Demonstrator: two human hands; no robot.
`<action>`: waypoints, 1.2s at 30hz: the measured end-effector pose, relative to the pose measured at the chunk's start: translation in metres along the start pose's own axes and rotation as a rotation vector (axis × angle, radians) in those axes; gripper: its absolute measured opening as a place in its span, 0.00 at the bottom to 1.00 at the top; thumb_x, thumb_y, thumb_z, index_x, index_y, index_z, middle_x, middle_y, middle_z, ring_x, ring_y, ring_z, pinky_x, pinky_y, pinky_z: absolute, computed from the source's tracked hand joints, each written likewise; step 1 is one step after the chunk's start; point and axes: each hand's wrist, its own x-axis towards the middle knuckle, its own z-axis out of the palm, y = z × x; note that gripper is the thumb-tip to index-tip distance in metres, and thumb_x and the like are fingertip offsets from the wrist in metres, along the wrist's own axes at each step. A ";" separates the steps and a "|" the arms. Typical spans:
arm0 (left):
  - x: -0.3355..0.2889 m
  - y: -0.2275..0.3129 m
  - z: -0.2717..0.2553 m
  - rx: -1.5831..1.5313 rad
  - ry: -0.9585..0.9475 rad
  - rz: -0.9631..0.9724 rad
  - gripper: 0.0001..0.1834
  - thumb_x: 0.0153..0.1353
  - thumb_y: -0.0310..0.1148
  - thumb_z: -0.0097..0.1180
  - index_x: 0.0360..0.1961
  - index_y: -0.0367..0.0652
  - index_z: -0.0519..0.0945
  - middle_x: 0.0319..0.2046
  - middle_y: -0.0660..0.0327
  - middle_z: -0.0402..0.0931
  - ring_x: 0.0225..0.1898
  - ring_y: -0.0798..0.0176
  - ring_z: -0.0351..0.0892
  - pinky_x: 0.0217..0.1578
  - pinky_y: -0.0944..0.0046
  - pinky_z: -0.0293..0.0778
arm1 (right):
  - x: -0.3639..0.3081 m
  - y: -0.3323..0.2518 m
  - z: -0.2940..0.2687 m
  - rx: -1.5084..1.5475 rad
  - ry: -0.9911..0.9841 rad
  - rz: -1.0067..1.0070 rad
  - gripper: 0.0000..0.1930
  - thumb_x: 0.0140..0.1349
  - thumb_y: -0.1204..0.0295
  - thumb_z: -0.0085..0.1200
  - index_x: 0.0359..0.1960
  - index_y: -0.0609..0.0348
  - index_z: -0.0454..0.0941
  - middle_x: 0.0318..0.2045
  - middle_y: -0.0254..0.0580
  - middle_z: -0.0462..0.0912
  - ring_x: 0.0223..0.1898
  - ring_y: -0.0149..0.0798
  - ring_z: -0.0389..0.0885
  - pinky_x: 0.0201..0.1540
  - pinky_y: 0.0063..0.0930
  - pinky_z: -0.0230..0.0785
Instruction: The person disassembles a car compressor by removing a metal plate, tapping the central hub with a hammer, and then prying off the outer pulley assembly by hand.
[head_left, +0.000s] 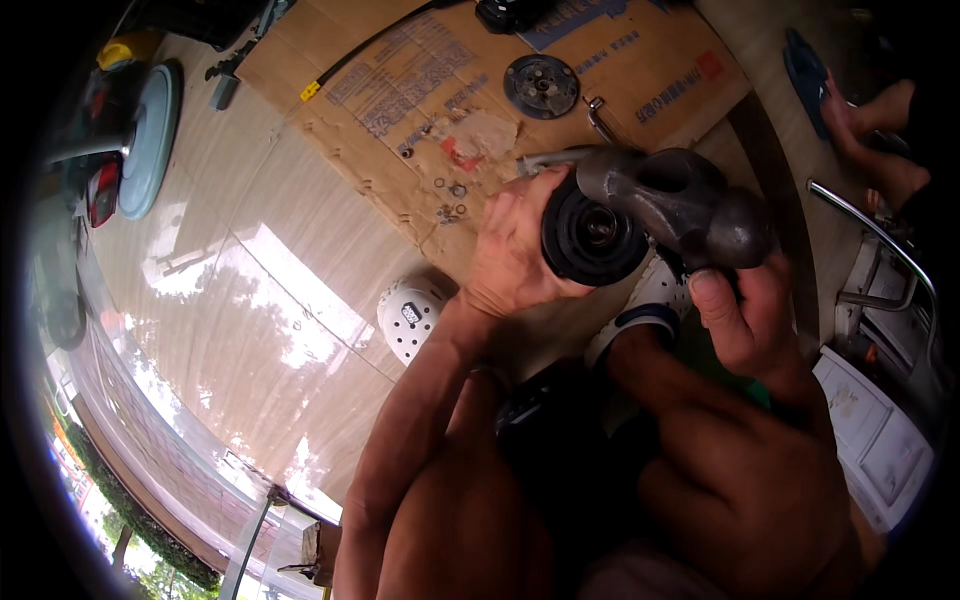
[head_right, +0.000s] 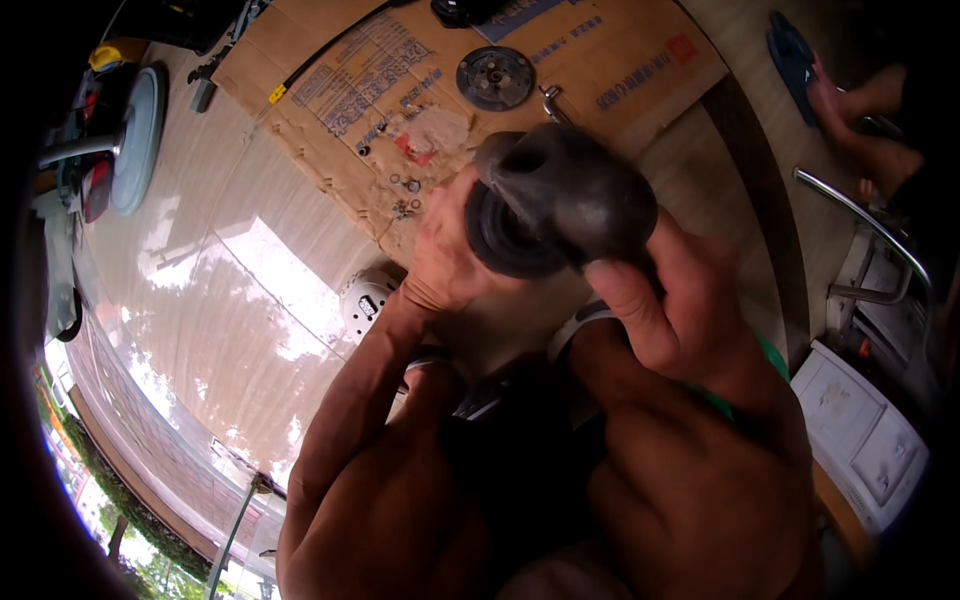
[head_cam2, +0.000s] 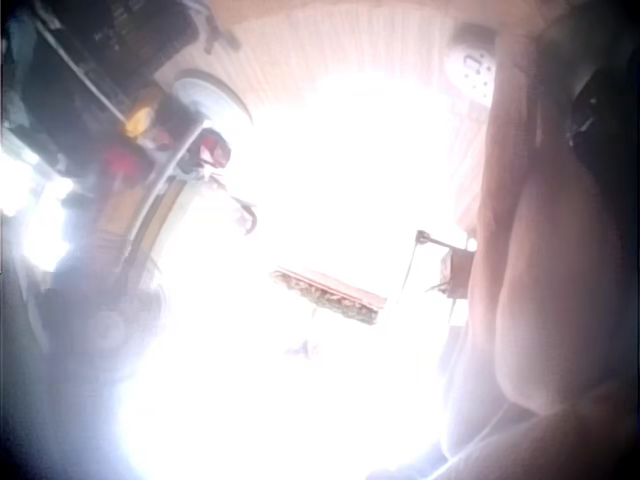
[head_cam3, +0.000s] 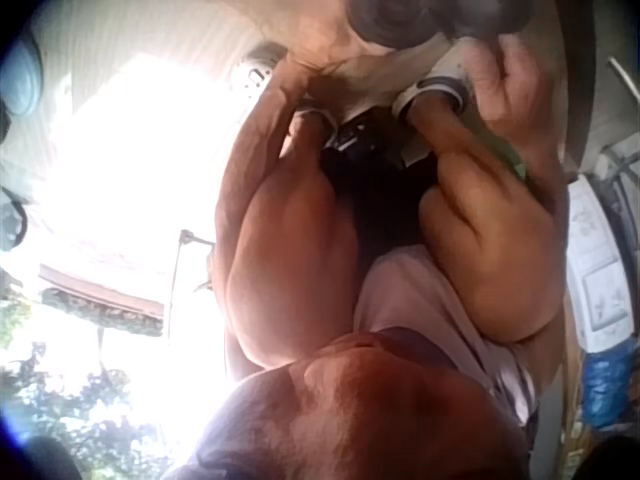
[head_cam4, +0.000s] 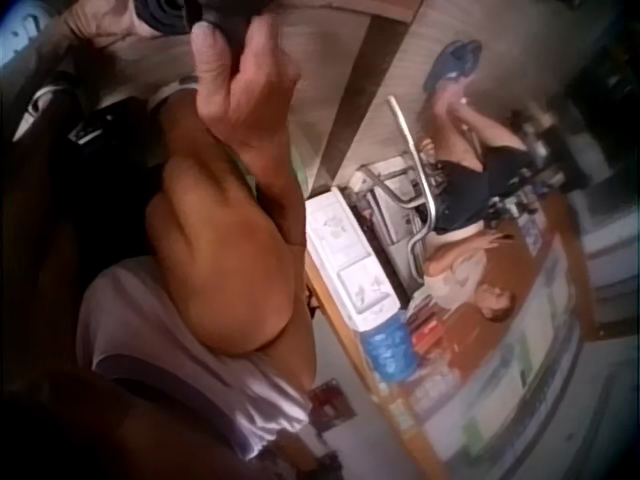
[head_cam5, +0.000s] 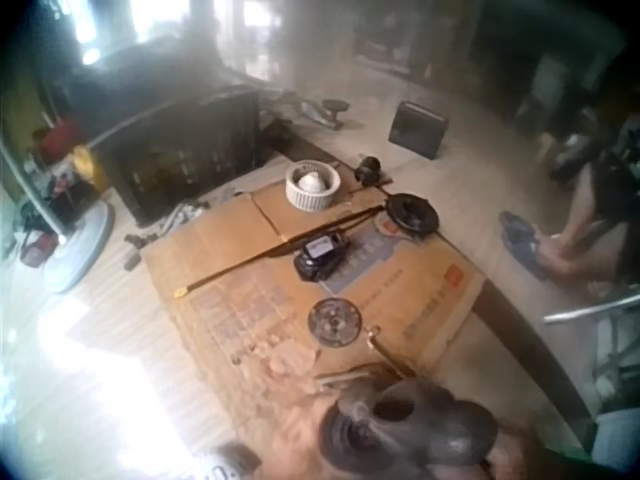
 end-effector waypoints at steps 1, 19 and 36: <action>0.001 0.002 -0.001 -0.001 0.000 -0.013 0.59 0.30 0.46 0.82 0.68 0.41 0.68 0.57 0.51 0.76 0.57 0.45 0.74 0.62 0.52 0.66 | 0.000 0.005 0.003 -0.007 0.007 -0.016 0.14 0.70 0.63 0.57 0.36 0.64 0.73 0.27 0.57 0.81 0.28 0.59 0.82 0.30 0.43 0.72; 0.001 0.002 -0.002 0.029 -0.012 -0.014 0.61 0.28 0.45 0.82 0.68 0.40 0.67 0.60 0.52 0.73 0.63 0.44 0.69 0.65 0.51 0.64 | 0.009 0.018 0.005 -0.010 -0.042 0.057 0.13 0.70 0.65 0.59 0.35 0.64 0.74 0.24 0.54 0.80 0.26 0.56 0.82 0.28 0.40 0.70; 0.002 0.002 0.002 0.015 0.032 0.016 0.62 0.27 0.43 0.82 0.69 0.40 0.66 0.60 0.53 0.73 0.66 0.45 0.66 0.66 0.51 0.63 | 0.009 0.023 0.007 -0.045 -0.046 0.021 0.14 0.70 0.63 0.57 0.34 0.63 0.73 0.23 0.55 0.80 0.26 0.58 0.81 0.28 0.42 0.70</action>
